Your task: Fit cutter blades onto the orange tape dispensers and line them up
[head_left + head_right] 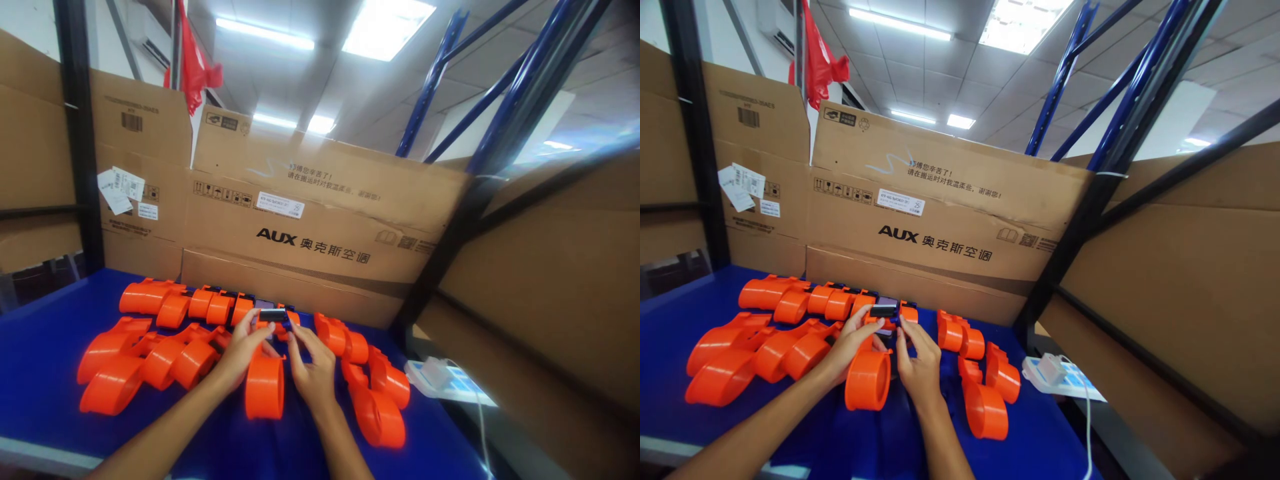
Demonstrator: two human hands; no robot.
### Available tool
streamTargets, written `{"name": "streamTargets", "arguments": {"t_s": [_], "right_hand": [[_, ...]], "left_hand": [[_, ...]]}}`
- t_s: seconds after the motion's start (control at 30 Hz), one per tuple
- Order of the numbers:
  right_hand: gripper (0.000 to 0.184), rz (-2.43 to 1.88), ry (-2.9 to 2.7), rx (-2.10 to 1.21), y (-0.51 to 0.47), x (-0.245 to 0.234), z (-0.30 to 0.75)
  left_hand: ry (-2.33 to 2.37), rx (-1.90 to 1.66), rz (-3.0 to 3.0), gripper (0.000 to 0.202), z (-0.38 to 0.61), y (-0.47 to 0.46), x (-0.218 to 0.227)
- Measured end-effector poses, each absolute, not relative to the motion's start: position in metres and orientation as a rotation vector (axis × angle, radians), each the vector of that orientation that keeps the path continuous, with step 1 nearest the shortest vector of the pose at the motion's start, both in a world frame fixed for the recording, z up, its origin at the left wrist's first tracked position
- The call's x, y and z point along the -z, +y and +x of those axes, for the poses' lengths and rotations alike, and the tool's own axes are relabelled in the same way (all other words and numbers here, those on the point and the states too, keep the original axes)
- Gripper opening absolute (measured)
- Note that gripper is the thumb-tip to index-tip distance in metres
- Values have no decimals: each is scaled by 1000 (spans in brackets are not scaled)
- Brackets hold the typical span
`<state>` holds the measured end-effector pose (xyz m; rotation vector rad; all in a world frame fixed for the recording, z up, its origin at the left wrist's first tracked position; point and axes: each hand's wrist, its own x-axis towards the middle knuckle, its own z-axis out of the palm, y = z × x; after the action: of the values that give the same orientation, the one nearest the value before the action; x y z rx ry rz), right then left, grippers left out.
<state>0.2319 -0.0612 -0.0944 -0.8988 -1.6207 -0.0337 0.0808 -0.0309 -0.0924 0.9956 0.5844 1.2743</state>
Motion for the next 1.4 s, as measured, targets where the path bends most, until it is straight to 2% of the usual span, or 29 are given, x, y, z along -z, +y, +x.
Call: {"name": "streamTargets", "arguments": {"t_s": [0.23,0.33,0.47,0.63,0.73,1.03,1.17,1.4], "right_hand": [[40,-897,-1729,302,-59,100,233],[39,-918,-1734,281,-61,100,233],[37,-959,-1526,-89,-63,93,234],[51,-856,-1353,-751,-66,80,235],[52,-809,-1330,-938,-65,79,236],[33,-923,-1391,-686,-58,85,234],[30,-843,-1406,-775,-60,83,228],[33,-915,-1471,-738,-56,83,234]], "left_hand": [[534,-1294,953,50,84,-34,91],[502,-1296,931,45,84,-35,89],[452,-1223,911,43,82,-34,91],[359,-850,967,68,80,-30,98],[307,-757,978,72,80,-33,97],[399,-1010,1016,58,83,-48,85],[445,-1102,1030,45,84,-42,87],[453,-1132,1013,40,83,-35,86]]}}
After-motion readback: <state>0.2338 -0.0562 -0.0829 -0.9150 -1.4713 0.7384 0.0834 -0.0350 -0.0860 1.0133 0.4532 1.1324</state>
